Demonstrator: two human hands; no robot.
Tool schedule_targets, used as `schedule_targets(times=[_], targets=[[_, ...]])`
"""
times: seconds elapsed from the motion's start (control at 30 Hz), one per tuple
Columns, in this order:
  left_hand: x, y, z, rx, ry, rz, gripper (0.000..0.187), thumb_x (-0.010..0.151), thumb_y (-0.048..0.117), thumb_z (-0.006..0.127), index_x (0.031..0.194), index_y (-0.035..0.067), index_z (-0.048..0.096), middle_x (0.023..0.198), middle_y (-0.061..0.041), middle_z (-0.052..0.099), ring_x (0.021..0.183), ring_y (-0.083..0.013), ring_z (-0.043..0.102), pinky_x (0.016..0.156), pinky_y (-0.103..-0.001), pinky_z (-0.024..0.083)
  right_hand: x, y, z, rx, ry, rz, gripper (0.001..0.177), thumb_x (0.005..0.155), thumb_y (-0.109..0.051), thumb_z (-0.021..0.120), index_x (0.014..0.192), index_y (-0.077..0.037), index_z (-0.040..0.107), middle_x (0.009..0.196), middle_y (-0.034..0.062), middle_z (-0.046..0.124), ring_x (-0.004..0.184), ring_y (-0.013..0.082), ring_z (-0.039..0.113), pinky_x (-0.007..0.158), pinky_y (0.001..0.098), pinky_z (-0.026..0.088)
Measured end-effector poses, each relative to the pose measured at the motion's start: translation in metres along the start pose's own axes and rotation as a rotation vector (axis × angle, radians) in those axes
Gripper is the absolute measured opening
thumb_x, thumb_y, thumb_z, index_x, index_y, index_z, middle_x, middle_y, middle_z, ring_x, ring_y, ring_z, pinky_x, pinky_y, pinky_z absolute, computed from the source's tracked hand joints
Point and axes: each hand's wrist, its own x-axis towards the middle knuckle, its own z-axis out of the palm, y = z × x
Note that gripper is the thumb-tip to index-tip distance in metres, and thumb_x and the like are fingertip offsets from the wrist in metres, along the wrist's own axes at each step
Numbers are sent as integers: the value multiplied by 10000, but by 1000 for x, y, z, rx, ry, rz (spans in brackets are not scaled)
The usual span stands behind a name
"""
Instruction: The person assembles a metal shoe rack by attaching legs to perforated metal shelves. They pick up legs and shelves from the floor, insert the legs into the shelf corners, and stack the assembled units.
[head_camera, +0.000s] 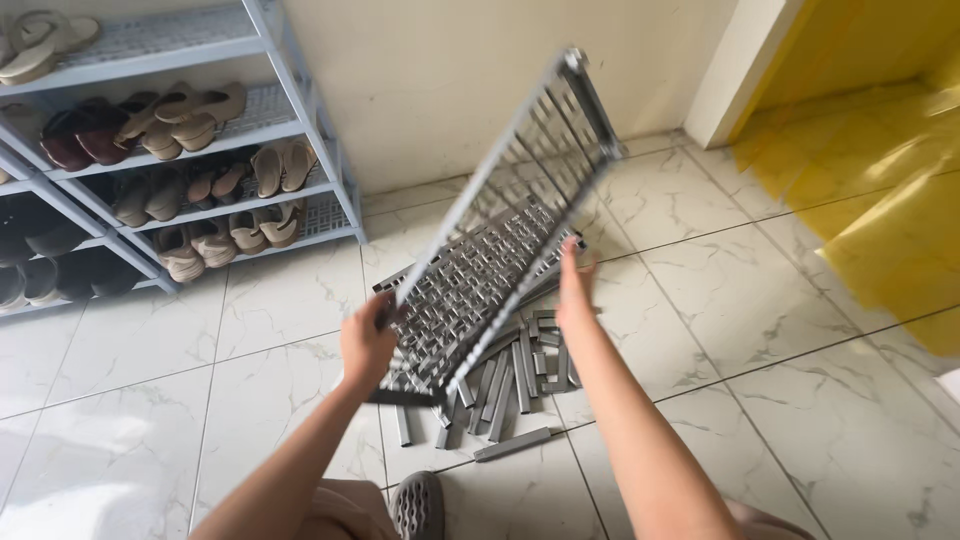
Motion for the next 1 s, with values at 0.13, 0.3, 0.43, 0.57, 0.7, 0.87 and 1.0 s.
schedule_targets(times=[0.13, 0.3, 0.43, 0.57, 0.7, 0.87, 1.0], targets=[[-44, 5, -3, -120, -39, 76, 566, 680, -131, 519, 1165, 81, 721, 979, -180, 772, 899, -276, 774, 791, -356, 573, 16, 7, -88, 125, 156, 27, 1378, 660, -914, 658, 1648, -263, -49, 1699, 101, 97, 1525, 330, 188, 1100, 795, 173], [-49, 13, -12, -140, -322, 30, 645, 704, -130, 509, 1303, 61, 655, 1059, -195, 770, 998, -259, 759, 915, -330, 561, 21, 12, -119, 347, -239, -48, 754, 831, -807, 639, 1292, -215, 571, 839, -37, 469, 757, 145, 487, 768, 521, 485], [-47, 31, -30, -330, -547, 165, 780, 787, 105, 836, 1451, 17, 436, 1301, -190, 653, 1246, -299, 630, 1055, -360, 487, -2, 19, -85, 501, -315, -252, 509, 956, -598, 674, 992, -102, 561, 771, 5, 575, 664, 160, 580, 649, 416, 533], [-23, 52, -51, -318, -303, 341, 1008, 740, 338, 915, 1543, 30, 387, 1516, -216, 549, 1393, -318, 556, 1166, -442, 434, -28, 42, -38, 277, -211, -131, 457, 909, -567, 630, 999, -121, 594, 765, 3, 623, 645, 170, 660, 611, 338, 512], [-2, 59, -68, -480, -132, 335, 1024, 783, 277, 888, 1573, 18, 292, 1521, -257, 468, 1411, -327, 476, 1159, -466, 385, -51, 88, 15, 159, -417, -241, 423, 965, -471, 677, 1001, -54, 615, 758, 56, 644, 660, 171, 634, 611, 316, 514], [9, 52, -90, -609, -118, 16, 483, 986, 44, 657, 1460, 18, 563, 1179, -176, 751, 987, -248, 725, 866, -369, 550, -43, 133, 63, 16, -756, -283, 397, 972, -400, 738, 1092, -35, 640, 934, 64, 668, 896, 174, 656, 770, 302, 514], [3, 48, -119, -587, 45, 130, 329, 1027, -35, 587, 1354, -13, 565, 1181, -92, 740, 1116, -175, 747, 952, -276, 597, -10, 168, 35, -423, -847, -422, 560, 854, -372, 803, 1313, -122, 602, 1152, 38, 664, 1048, 164, 626, 883, 312, 543]])
